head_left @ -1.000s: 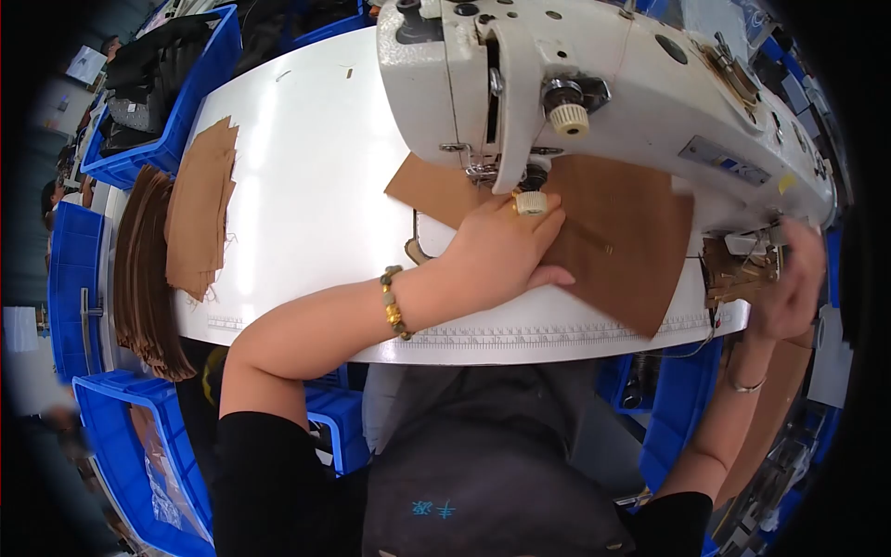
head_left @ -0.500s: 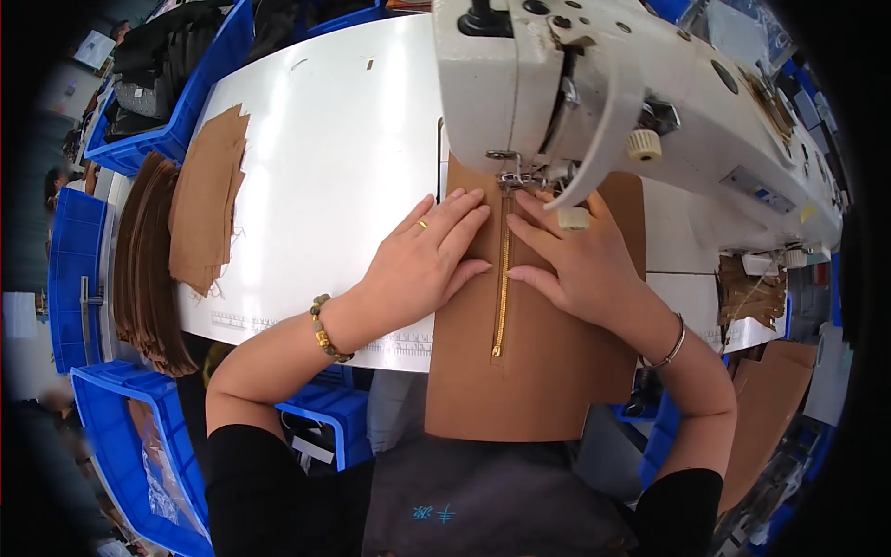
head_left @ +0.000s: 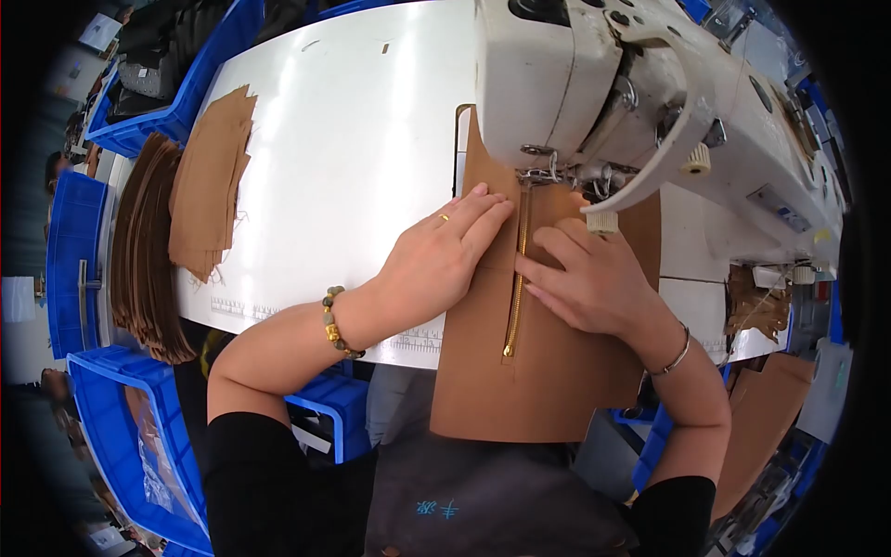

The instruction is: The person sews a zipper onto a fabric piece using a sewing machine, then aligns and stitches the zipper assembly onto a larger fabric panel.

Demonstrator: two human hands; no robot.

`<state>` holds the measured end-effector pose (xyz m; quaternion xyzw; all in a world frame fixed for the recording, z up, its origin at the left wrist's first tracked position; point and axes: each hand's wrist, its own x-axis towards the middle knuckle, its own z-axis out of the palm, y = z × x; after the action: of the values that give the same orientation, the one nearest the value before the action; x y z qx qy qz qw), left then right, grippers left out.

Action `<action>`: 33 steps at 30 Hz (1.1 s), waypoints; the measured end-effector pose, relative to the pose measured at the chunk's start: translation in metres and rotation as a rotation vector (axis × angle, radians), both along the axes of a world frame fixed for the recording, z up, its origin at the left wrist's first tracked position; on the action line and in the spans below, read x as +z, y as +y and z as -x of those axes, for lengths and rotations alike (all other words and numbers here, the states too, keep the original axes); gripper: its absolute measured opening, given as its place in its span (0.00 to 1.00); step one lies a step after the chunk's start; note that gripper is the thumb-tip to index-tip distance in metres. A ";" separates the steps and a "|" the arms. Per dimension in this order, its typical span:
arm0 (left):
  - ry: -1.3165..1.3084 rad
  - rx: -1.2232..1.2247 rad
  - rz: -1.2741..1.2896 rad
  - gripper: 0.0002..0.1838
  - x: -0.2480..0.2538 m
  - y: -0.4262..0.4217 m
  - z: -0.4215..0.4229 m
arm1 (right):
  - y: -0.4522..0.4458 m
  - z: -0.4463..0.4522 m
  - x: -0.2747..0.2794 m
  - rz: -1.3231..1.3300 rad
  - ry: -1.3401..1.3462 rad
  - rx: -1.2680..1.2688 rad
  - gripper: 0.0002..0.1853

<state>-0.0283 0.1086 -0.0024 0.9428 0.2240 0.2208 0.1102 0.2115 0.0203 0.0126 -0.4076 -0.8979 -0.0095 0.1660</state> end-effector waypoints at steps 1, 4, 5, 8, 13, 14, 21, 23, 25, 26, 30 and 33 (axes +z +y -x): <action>0.000 -0.006 0.000 0.28 -0.001 0.000 0.000 | 0.001 0.000 -0.006 0.004 0.014 -0.066 0.19; -0.004 -0.003 0.008 0.31 -0.002 0.000 -0.001 | 0.007 0.004 -0.006 0.012 0.036 -0.210 0.20; -0.003 0.001 -0.011 0.30 -0.001 -0.001 -0.001 | 0.010 0.006 -0.006 0.016 0.045 -0.283 0.21; 0.012 0.002 0.010 0.29 -0.002 -0.001 0.000 | 0.013 0.007 -0.010 0.015 0.122 -0.289 0.23; 0.032 0.015 0.060 0.29 0.000 -0.003 0.000 | 0.005 0.008 -0.004 0.096 0.127 -0.111 0.25; 0.025 0.013 0.062 0.29 0.000 -0.003 0.000 | 0.002 0.010 -0.005 0.117 0.091 -0.067 0.25; 0.027 0.005 0.082 0.28 -0.002 -0.003 0.001 | 0.001 0.014 -0.006 0.073 0.086 -0.208 0.35; 0.022 0.009 0.070 0.28 -0.001 -0.003 0.001 | 0.002 0.012 -0.004 0.133 0.099 -0.209 0.40; 0.017 0.005 0.056 0.28 -0.001 -0.004 0.000 | 0.003 0.011 -0.002 0.151 0.097 -0.205 0.39; 0.020 0.009 0.078 0.29 -0.001 -0.004 0.000 | 0.003 0.011 -0.001 0.166 0.095 -0.200 0.39; 0.042 0.023 0.132 0.30 0.001 -0.004 0.000 | 0.004 0.007 -0.003 0.200 0.153 -0.177 0.39; 0.038 0.026 0.124 0.30 0.001 -0.004 0.000 | 0.005 0.007 -0.005 0.132 0.118 -0.128 0.33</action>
<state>-0.0281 0.1047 -0.0018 0.9352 0.2517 0.1899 0.1611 0.2041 0.0257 0.0076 -0.4742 -0.8573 0.0631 0.1904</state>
